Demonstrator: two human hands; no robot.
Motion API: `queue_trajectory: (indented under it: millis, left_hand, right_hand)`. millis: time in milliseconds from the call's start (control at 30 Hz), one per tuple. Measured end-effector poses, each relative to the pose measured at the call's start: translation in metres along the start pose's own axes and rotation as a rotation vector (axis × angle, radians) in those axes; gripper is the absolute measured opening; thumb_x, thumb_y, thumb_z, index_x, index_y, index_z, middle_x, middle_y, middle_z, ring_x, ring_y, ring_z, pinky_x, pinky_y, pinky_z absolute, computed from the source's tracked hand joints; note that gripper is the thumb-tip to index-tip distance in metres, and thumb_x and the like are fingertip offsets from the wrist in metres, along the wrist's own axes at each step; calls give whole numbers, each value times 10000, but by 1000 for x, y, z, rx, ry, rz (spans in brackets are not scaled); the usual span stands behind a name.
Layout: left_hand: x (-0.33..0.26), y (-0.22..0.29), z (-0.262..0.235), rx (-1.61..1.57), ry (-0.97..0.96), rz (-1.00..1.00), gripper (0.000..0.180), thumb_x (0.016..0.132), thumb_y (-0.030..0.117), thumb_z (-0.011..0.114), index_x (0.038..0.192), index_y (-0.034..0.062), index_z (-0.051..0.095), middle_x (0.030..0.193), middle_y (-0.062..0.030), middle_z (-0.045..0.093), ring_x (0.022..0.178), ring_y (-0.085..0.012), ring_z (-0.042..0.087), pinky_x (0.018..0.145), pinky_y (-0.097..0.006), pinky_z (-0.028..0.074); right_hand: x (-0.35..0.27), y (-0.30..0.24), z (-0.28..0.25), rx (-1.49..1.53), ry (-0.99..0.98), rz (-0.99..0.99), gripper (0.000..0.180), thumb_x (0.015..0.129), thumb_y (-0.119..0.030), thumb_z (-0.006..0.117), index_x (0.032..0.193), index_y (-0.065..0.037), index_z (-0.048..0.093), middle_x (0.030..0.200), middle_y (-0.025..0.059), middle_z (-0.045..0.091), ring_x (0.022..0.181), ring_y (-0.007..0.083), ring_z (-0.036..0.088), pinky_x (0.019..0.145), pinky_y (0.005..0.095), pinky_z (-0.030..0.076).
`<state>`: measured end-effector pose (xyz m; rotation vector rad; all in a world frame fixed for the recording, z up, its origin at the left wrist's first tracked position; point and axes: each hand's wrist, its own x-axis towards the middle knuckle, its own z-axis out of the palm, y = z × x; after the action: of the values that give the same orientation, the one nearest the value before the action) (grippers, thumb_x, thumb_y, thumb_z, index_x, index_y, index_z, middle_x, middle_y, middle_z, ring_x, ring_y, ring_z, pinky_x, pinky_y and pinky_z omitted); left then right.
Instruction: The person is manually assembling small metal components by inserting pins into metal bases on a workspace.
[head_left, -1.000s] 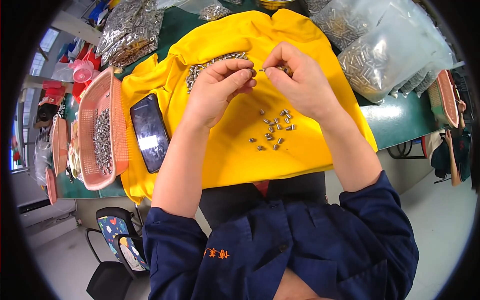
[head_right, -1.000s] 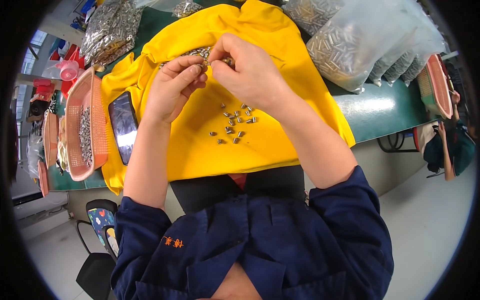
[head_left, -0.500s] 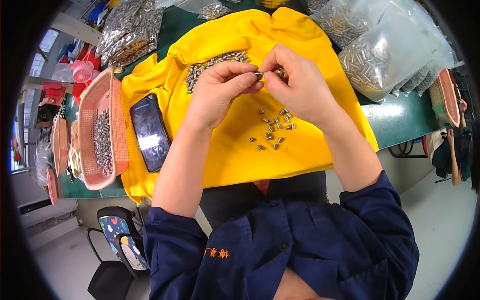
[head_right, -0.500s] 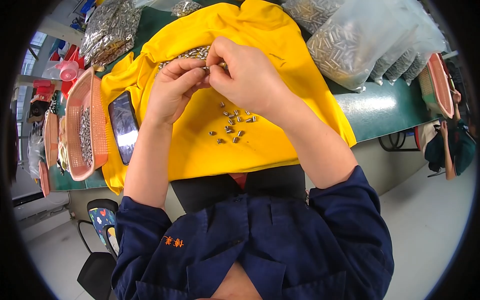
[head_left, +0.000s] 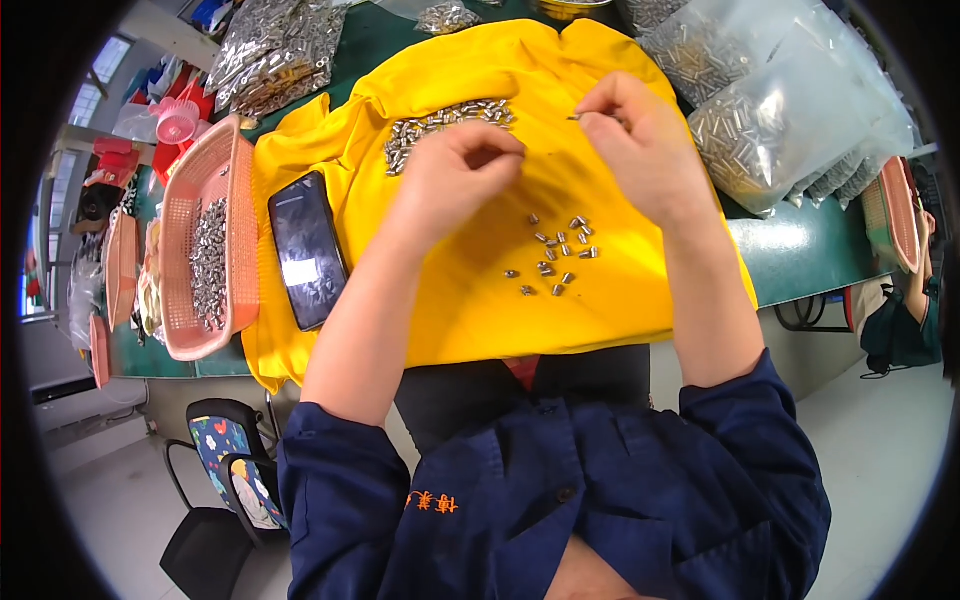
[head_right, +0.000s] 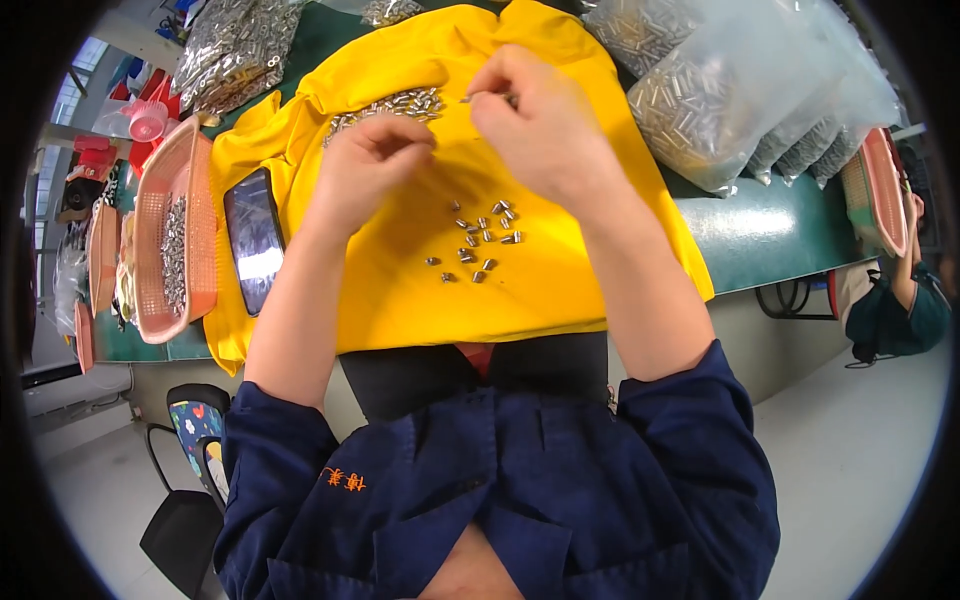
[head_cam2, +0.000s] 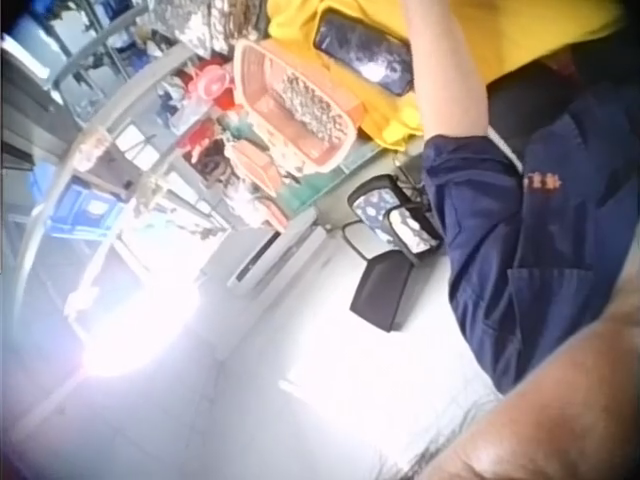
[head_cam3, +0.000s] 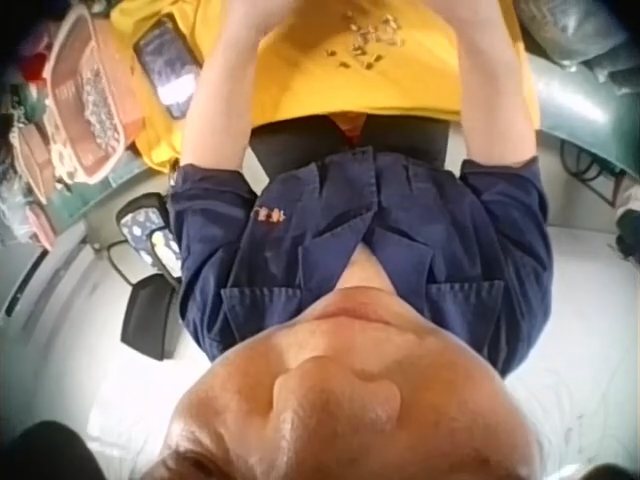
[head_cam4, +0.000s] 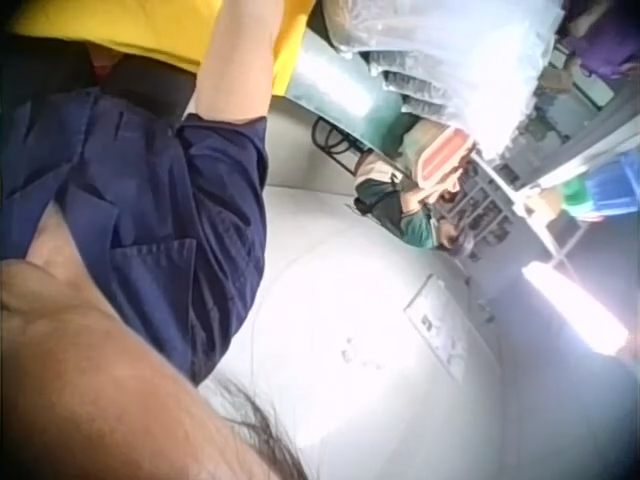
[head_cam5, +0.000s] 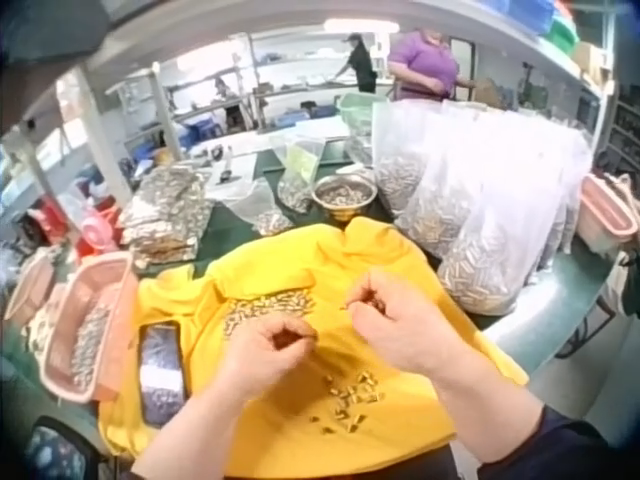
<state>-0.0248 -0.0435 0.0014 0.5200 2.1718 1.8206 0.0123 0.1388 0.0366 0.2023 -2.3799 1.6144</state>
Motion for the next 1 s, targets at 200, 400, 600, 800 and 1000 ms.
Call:
queue_trajectory:
  millis: [200,400,600,800,1000]
  left_hand:
    - [-16,17,28,432,-218,420,197,672,91,618,863,43,620,837,-90,610,803,-258,579,720,-295,460]
    - [-18,18,-38,702,70,167,147,709,18,594,854,22,618,855,-78,612,775,-199,590,663,-281,460]
    - [-1,4,-33,1007,-78,353,130,738,101,558,842,52,619,797,-100,581,794,-256,553,694,-321,438]
    - [10,6,-28,1157,-173,299,90,719,117,559,769,53,598,745,-106,563,776,-275,549,677,-352,436]
    - [12,11,-24,1183,-211,251,82,703,106,570,754,41,577,741,-105,572,730,-263,559,652,-347,441]
  right_hand:
    - [1,1,1,-5,-36,29,111,756,-93,503,816,1,503,691,40,535,603,92,469,554,224,394]
    - [-2,-3,5,-15,45,13,99,749,-94,515,807,-14,507,687,44,536,590,89,462,545,228,388]
    - [-3,-6,10,-24,33,-43,82,740,-90,522,788,-25,508,663,36,536,565,107,466,534,240,391]
    - [-5,-7,13,-81,2,-55,73,737,-81,520,790,-31,511,659,53,544,565,129,484,537,251,400]
    - [-5,-7,11,-90,21,-94,77,739,-81,518,792,-25,508,663,68,545,565,152,491,538,262,402]
